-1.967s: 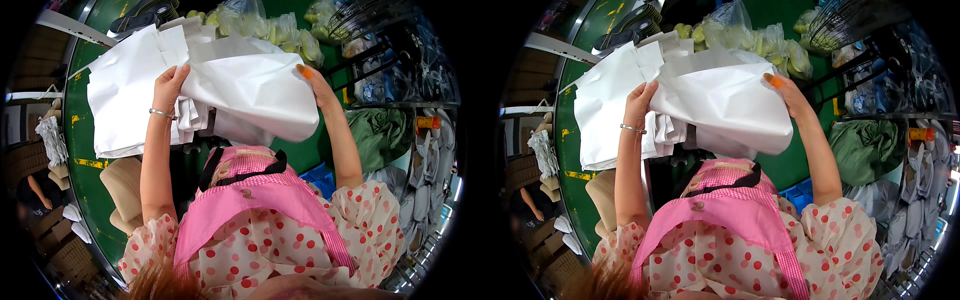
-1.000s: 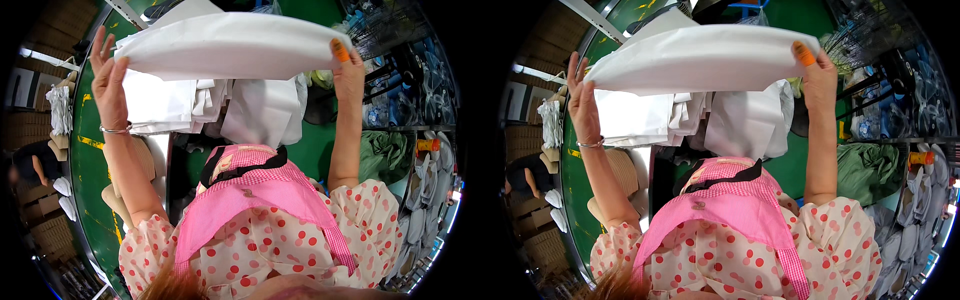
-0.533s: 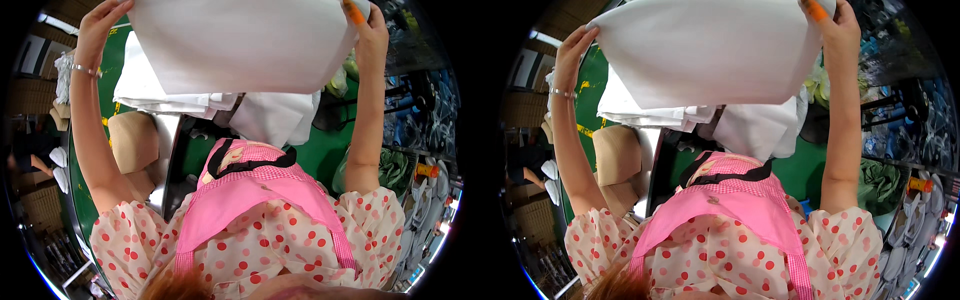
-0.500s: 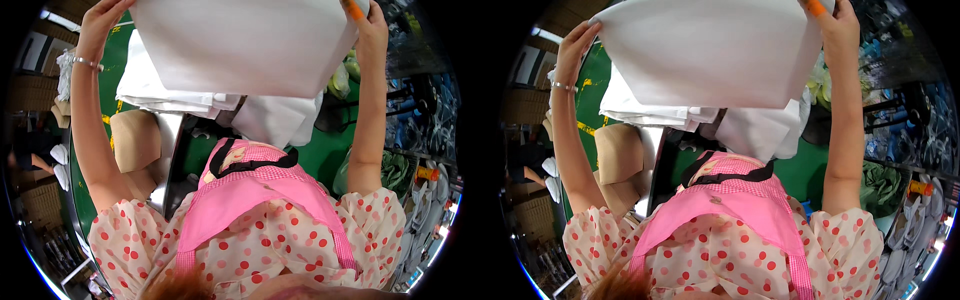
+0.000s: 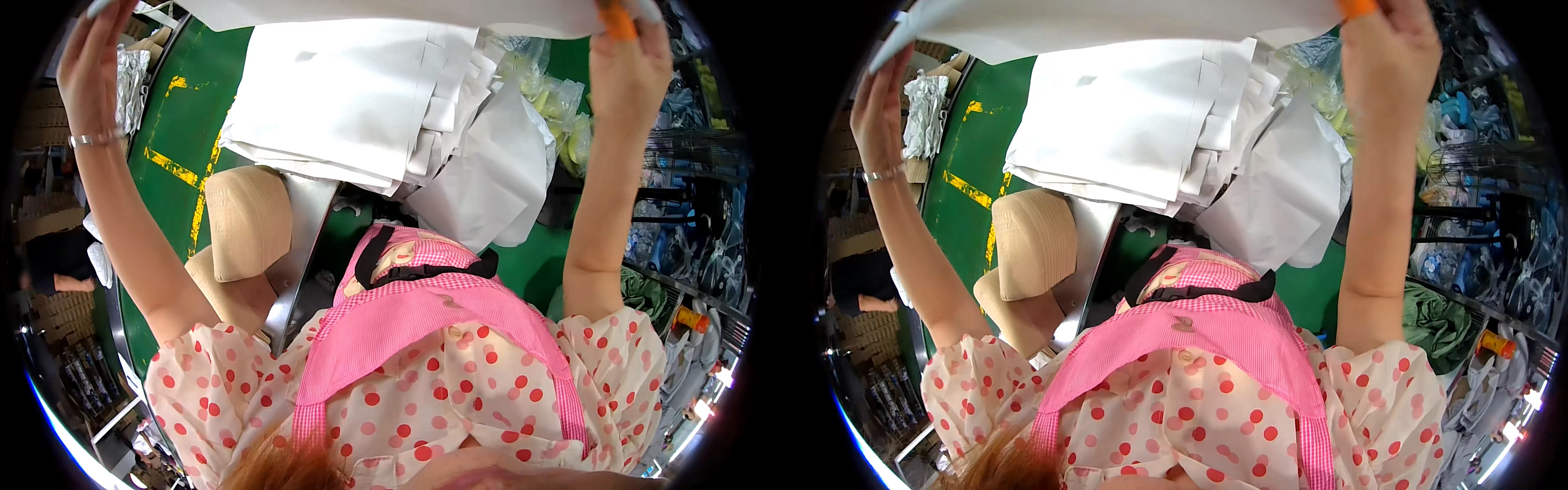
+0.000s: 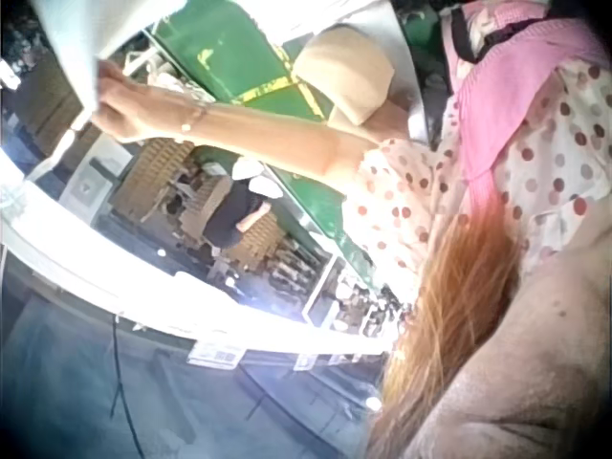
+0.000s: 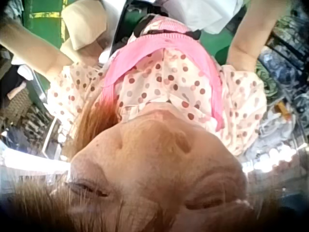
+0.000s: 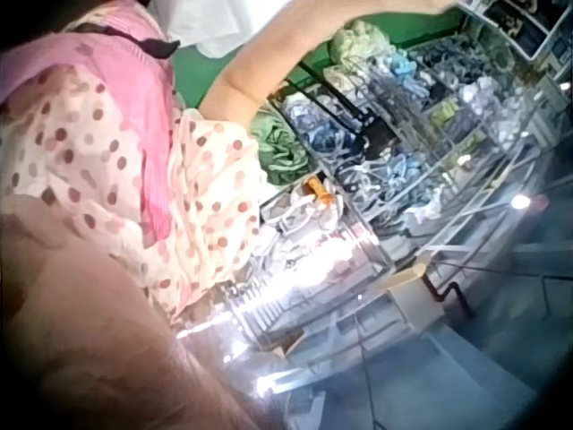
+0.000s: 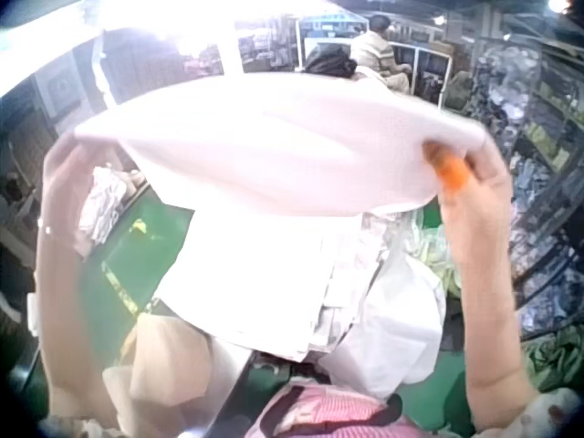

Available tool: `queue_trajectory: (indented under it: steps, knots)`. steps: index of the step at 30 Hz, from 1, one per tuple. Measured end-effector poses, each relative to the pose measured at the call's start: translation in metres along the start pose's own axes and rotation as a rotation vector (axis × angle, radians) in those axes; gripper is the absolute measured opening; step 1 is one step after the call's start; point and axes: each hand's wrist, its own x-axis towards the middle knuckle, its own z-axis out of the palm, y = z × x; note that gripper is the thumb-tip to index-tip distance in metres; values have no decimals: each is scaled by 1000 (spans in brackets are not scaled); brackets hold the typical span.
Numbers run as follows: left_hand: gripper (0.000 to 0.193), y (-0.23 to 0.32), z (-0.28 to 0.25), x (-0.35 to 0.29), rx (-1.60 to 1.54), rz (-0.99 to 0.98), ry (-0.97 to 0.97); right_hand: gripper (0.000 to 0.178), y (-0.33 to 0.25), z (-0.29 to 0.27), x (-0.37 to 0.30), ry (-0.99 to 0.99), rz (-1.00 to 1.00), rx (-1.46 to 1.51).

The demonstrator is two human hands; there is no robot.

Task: The person inserts white paper into a black sneaker, then folds and wraps the shoe in white paper. The person repeats this process with a second sneaker and places the wrapped shoes into a white bag.

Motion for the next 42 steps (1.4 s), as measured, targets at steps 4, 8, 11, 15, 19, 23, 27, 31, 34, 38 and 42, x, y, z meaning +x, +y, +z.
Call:
queue_trajectory:
  steps: [4,8,11,15,19,23,27,31,34,38,42]
  knots:
    - [27,-41,-76,-70,191,-189,8,25,48,33,-84,-182,193,-97]
    - [29,-109,-99,-121,316,-474,-141,33,85,49,-154,-448,300,-161]
    - [31,-136,-104,-144,449,-581,-235,32,113,57,-198,-546,269,-341]
    - [39,-131,-55,-139,1238,-58,-106,27,150,61,-241,-579,269,-436]
    - [42,-140,42,-145,929,8,-414,29,163,64,-255,-627,385,-410]
    - [61,-215,119,-162,1287,27,-691,37,147,65,-239,-744,449,-463]
    - [59,-277,119,-174,1412,-144,-581,41,131,56,-194,-858,497,-480]
    - [59,-288,102,-181,1505,-295,-466,35,139,73,-152,-731,545,-403]
    - [60,-289,113,-177,1407,-322,-439,33,177,118,-146,-711,327,-729]
    - [64,-291,107,-184,1247,-257,-339,59,244,125,-187,-795,224,-1091]
    - [69,-306,99,-186,1299,-281,-306,62,278,105,-202,-876,186,-1167]
